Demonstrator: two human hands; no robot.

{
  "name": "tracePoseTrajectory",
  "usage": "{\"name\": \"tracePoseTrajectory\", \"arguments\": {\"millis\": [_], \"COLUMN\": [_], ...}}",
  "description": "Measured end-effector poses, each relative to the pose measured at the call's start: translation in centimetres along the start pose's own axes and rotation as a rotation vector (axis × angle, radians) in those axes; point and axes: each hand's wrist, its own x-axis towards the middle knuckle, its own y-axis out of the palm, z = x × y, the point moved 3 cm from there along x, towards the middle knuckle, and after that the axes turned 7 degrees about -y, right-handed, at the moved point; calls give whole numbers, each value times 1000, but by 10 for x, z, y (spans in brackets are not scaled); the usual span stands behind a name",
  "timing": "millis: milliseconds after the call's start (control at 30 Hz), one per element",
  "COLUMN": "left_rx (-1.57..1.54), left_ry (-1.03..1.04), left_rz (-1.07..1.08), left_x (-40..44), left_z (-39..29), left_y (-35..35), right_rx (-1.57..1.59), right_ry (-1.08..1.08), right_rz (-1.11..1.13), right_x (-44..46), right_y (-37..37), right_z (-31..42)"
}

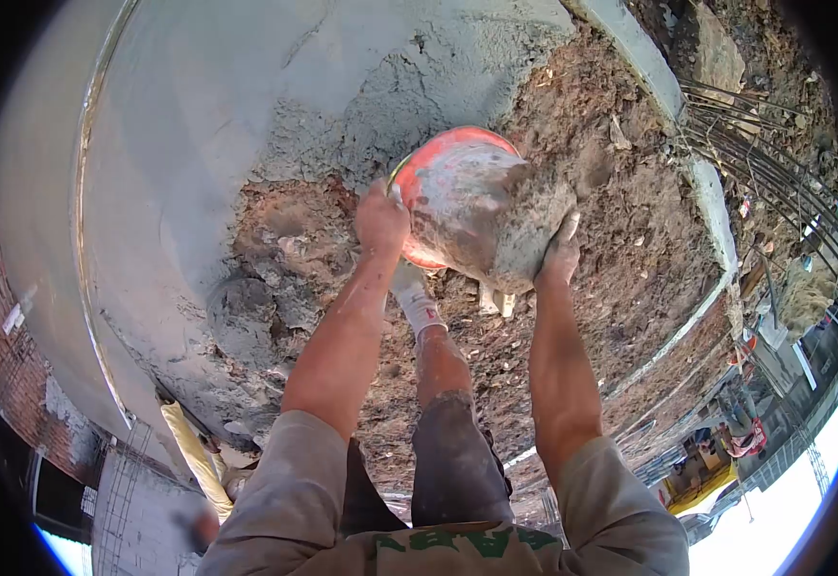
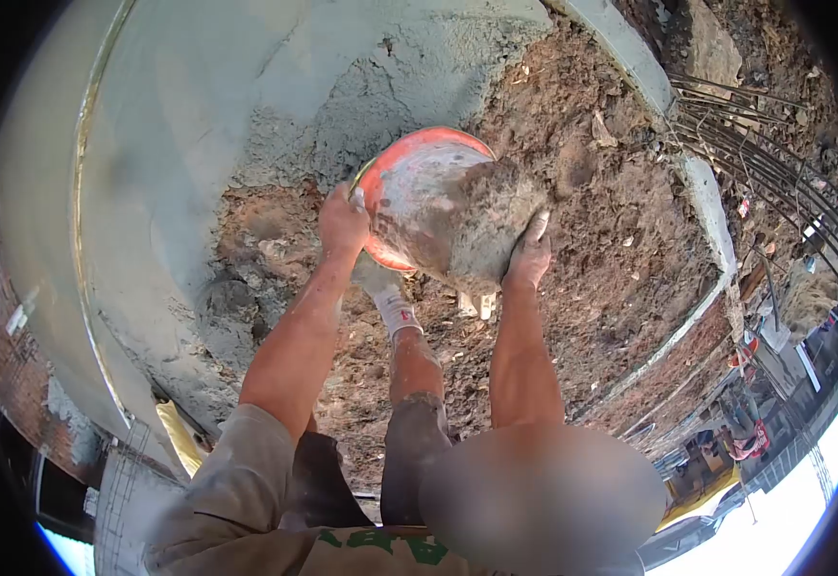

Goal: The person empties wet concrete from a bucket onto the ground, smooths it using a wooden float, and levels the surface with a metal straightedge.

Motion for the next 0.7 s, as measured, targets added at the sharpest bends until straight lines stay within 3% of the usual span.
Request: {"name": "tracePoseTrajectory", "arguments": {"millis": [67,100,133,200,233,300,400,433,467,500,533,567,600,667,700], "left_rx": [-245,38,-8,-203,-261,-467,-610,-670,-619,-430,-237,93,37,-100,41], "left_ry": [119,220,192,301,325,388,433,482,276,87,-96,-269,-194,-28,-34], "left_rz": [-80,-210,-108,-41,10,82,-31,-192,-188,-220,-215,-245,-279,-378,-331], "left_x": [10,-11,-48,-62,-82,-110,-115,-99,-72,-40,-9,8,3,5,-13], "left_z": [2,-19,-28,-66,-82,-97,-96,-76,-38,6,49,78,75,58,33], "left_y": [-4,-19,-28,-32,-41,-50,-70,-70,-59,-55,-51,-55,-61,-78,-84], "right_rx": [474,417,354,682,653,396,-238,-449,-657,-379,-111,-381,-754,-221,-45], "right_ry": [-261,-57,124,-81,-228,-468,-795,-893,-983,-494,-15,3,-127,-146,-58], "right_rz": [263,168,64,-13,17,21,-28,-44,-64,17,-45,190,76,127,149], "right_x": [-21,-40,-56,-101,-106,-106,-82,-75,-73,-84,-102,-94,-66,-45,-76], "right_y": [-1,-29,-57,-80,-112,-139,-113,-101,-87,-41,5,62,77,91,45], "right_z": [42,40,45,111,119,120,76,57,42,52,60,54,37,74,62]}}
